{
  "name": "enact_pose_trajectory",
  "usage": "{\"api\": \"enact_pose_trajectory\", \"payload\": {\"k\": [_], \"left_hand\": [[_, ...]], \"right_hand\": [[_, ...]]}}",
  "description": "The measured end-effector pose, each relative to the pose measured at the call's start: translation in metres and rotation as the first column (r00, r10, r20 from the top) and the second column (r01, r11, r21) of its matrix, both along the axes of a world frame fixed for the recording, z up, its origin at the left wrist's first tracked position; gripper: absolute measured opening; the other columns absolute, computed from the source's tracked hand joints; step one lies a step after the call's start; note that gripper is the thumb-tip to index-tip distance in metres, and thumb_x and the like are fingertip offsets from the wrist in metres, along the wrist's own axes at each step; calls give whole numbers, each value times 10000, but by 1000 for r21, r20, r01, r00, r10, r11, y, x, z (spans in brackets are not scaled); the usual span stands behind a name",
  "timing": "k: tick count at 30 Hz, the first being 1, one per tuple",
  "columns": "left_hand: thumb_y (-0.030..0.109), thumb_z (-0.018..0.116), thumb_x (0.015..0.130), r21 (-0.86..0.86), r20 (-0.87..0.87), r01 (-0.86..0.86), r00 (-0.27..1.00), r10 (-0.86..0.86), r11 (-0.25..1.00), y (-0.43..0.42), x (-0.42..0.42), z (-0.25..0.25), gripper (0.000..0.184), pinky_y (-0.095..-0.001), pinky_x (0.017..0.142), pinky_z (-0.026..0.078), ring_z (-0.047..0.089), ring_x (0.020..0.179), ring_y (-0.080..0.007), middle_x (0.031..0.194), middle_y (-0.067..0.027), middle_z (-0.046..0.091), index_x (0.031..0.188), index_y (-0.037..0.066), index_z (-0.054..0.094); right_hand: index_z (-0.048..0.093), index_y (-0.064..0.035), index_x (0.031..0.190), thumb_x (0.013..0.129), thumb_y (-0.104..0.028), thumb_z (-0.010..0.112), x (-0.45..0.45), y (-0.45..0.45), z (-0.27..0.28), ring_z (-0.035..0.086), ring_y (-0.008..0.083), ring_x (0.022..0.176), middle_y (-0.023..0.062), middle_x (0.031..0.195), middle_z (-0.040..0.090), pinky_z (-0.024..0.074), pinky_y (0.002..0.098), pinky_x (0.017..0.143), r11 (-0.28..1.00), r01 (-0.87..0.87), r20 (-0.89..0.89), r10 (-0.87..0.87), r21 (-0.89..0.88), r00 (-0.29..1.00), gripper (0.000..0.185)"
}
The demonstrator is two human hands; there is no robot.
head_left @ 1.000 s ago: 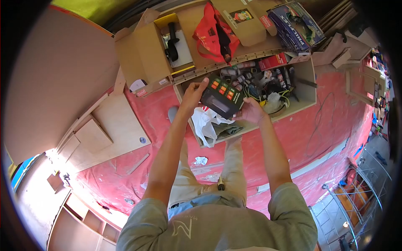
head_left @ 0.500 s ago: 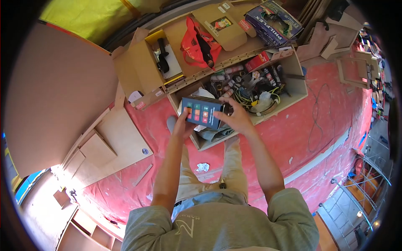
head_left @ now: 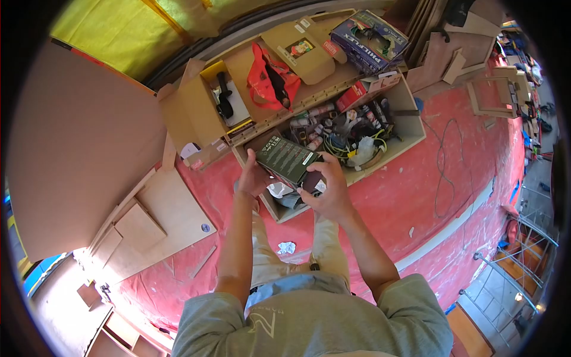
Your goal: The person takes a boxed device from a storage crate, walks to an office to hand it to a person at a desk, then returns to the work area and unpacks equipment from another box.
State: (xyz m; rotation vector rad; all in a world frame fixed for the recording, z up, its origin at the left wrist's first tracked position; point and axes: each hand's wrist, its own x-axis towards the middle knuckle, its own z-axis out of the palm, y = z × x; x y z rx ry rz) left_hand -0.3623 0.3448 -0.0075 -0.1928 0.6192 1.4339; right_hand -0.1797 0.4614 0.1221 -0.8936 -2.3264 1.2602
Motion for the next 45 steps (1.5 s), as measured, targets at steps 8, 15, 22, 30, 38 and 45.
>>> {"api": "enact_pose_trajectory", "payload": {"k": [8, 15, 22, 30, 38, 45], "left_hand": [[586, 476, 828, -229, -31, -16, 999, 9, 973, 23, 23, -2, 558, -415, 848, 432, 558, 1006, -238, 1141, -67, 602, 1168, 151, 560], [579, 455, 830, -248, 30, -64, 997, 73, 967, 17, 47, -13, 534, -400, 750, 478, 597, 922, -222, 1068, -57, 640, 1117, 149, 590], [578, 440, 834, -234, 58, -47, 996, 63, 971, 28, 51, -14, 557, -405, 790, 478, 598, 938, -221, 1092, -65, 636, 1134, 134, 592], [532, 441, 858, -131, 191, 61, 981, -35, 990, 22, 56, 8, 564, -430, 922, 449, 585, 1063, -237, 1199, -95, 605, 1191, 97, 574], [520, 395, 878, -231, 224, 185, 965, -132, 955, -7, 88, -2, 572, -420, 899, 474, 606, 1029, -250, 1171, -110, 619, 1207, 82, 557], [563, 380, 864, -261, 196, 47, 981, 5, 964, -32, 106, -17, 615, -521, 927, 448, 557, 1124, -289, 1249, -104, 568, 1273, 122, 507]], "right_hand": [[540, -75, 1056, 611, -125, 786, 9, 1, 3, 483, 384, 1075, 232, 1204, 411, 423, 419, 918, 983, -82, -28, 88, 162, 996, 511], [536, -77, 1032, 596, -116, 764, 6, 2, 11, 472, 399, 1035, 220, 1142, 411, 419, 443, 889, 971, -146, 113, 126, 190, 986, 494], [519, -80, 988, 595, -127, 778, 11, 6, 9, 456, 389, 1027, 207, 1118, 405, 406, 445, 881, 973, -93, 101, 73, 212, 992, 473], [543, -101, 1107, 614, -224, 833, 29, 14, 34, 474, 324, 956, 169, 1080, 403, 430, 400, 850, 956, -288, 136, 277, 64, 951, 585], [498, -105, 1139, 654, -126, 794, 46, -4, 28, 448, 416, 1185, 226, 1330, 349, 428, 454, 952, 919, -380, 293, 393, -102, 872, 569], [435, -53, 1195, 642, -275, 820, 46, -22, 11, 484, 468, 1098, 286, 1245, 367, 451, 476, 909, 972, -203, 474, 233, -115, 849, 709]]}}
